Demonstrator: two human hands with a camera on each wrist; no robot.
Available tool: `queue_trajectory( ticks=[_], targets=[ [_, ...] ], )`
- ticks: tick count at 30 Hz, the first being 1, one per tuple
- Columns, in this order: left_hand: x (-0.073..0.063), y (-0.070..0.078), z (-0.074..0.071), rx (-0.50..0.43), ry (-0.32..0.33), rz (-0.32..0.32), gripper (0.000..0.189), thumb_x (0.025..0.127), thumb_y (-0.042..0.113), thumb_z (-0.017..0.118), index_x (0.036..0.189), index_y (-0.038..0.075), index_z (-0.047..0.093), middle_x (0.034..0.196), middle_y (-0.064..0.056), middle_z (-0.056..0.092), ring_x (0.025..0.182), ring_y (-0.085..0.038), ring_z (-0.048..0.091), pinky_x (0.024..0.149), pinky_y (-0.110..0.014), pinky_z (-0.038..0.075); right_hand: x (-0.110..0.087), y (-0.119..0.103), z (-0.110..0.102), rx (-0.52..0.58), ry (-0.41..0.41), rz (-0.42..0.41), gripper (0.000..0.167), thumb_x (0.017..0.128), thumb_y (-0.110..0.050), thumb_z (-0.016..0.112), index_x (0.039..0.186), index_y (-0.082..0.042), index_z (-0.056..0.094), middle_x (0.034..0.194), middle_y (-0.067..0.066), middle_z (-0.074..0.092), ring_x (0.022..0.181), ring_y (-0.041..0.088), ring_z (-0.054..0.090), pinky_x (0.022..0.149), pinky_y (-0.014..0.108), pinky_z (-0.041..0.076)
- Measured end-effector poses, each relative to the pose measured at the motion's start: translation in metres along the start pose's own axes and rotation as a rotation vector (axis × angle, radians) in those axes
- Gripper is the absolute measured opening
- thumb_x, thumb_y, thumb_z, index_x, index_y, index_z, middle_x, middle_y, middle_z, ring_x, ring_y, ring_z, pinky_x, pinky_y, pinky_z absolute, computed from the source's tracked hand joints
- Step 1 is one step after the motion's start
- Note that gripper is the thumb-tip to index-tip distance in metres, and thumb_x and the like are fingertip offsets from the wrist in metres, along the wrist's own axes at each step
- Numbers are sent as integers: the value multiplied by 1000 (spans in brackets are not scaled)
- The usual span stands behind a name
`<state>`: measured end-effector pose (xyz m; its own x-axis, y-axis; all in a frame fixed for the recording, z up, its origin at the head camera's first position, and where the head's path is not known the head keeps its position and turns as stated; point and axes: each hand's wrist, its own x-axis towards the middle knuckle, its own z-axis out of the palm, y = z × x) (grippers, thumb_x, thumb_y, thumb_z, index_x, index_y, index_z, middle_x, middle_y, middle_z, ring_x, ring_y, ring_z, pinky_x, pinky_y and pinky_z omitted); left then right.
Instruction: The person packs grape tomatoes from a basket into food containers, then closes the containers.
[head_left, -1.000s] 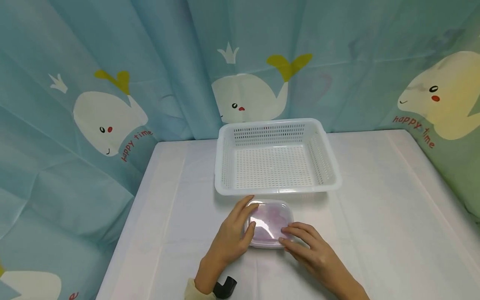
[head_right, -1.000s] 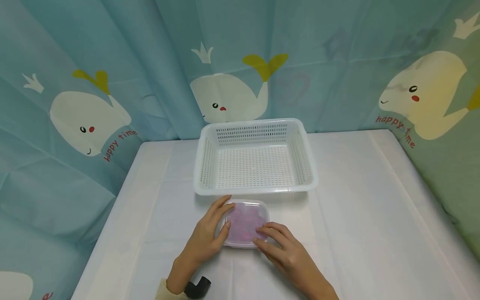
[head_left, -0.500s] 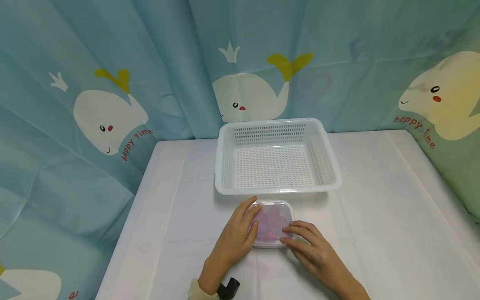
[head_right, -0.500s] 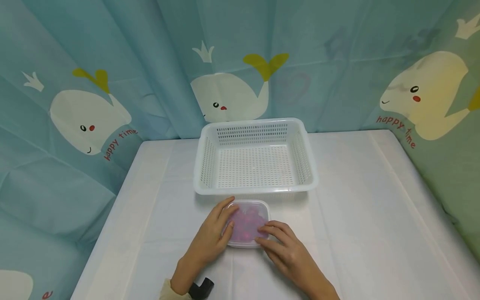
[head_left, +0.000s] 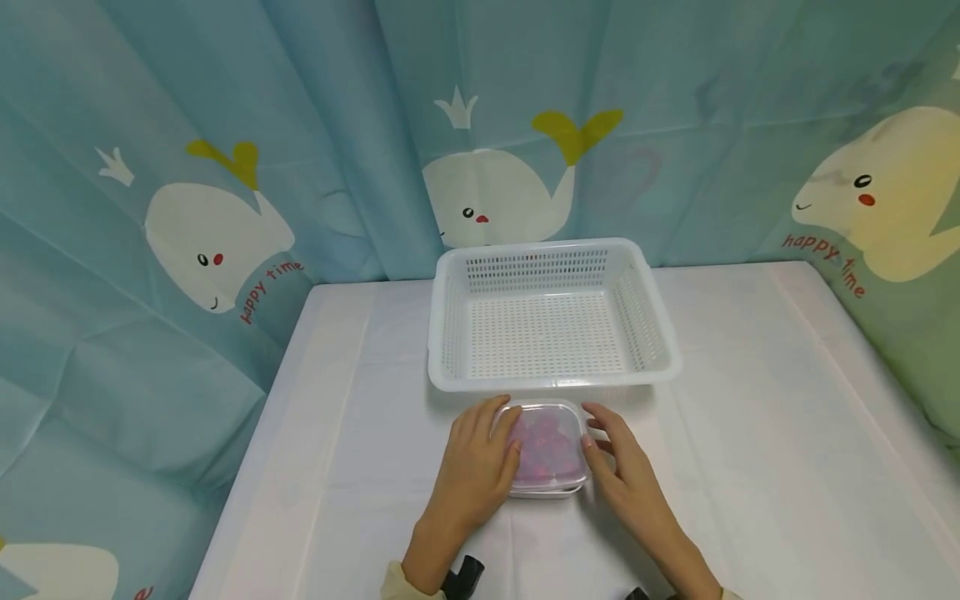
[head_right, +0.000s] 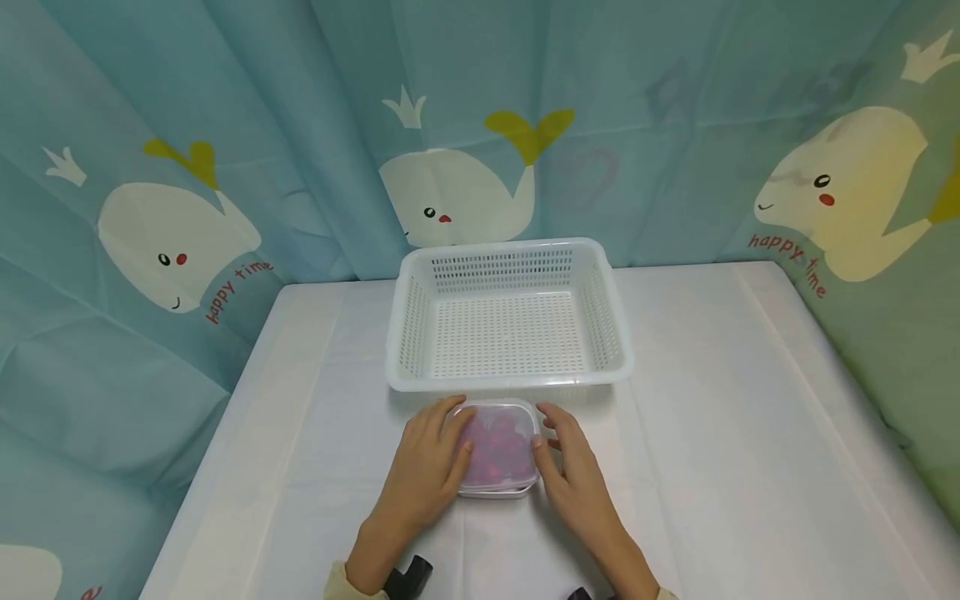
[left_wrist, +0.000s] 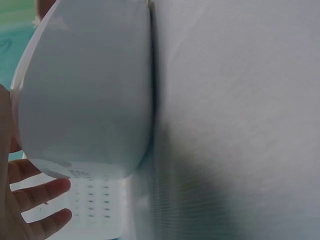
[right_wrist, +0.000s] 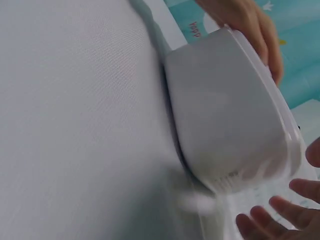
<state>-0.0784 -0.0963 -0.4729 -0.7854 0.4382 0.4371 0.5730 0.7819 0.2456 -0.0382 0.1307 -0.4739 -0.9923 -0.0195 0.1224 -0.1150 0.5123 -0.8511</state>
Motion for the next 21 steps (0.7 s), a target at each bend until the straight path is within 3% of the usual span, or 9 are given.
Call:
queue_trajectory(
  ticks=[3, 8, 21],
  targets=[
    [1, 0, -2, 47, -7, 25, 36, 100, 26, 60, 133, 13, 66, 142, -8, 60, 130, -27, 57, 109, -47, 51, 3, -2, 7, -41, -24, -25, 53, 108, -23, 56, 157, -8, 40, 152, 16, 53, 133, 39, 58, 103, 56, 55],
    [1, -1, -4, 68, -16, 45, 37, 99, 27, 62, 133, 13, 66, 141, -9, 61, 130, -28, 57, 108, -48, 51, 3, -5, 15, -93, -28, -54, 62, 105, -23, 61, 158, 0, 37, 157, 25, 46, 143, 49, 47, 112, 69, 43],
    [1, -2, -9, 95, -28, 83, 34, 100, 23, 61, 131, 12, 67, 141, -10, 63, 127, -29, 60, 108, -48, 51, -7, -14, 20, -224, -12, -77, 68, 102, -23, 66, 158, 1, 34, 157, 24, 44, 143, 47, 47, 113, 66, 44]
  ],
)
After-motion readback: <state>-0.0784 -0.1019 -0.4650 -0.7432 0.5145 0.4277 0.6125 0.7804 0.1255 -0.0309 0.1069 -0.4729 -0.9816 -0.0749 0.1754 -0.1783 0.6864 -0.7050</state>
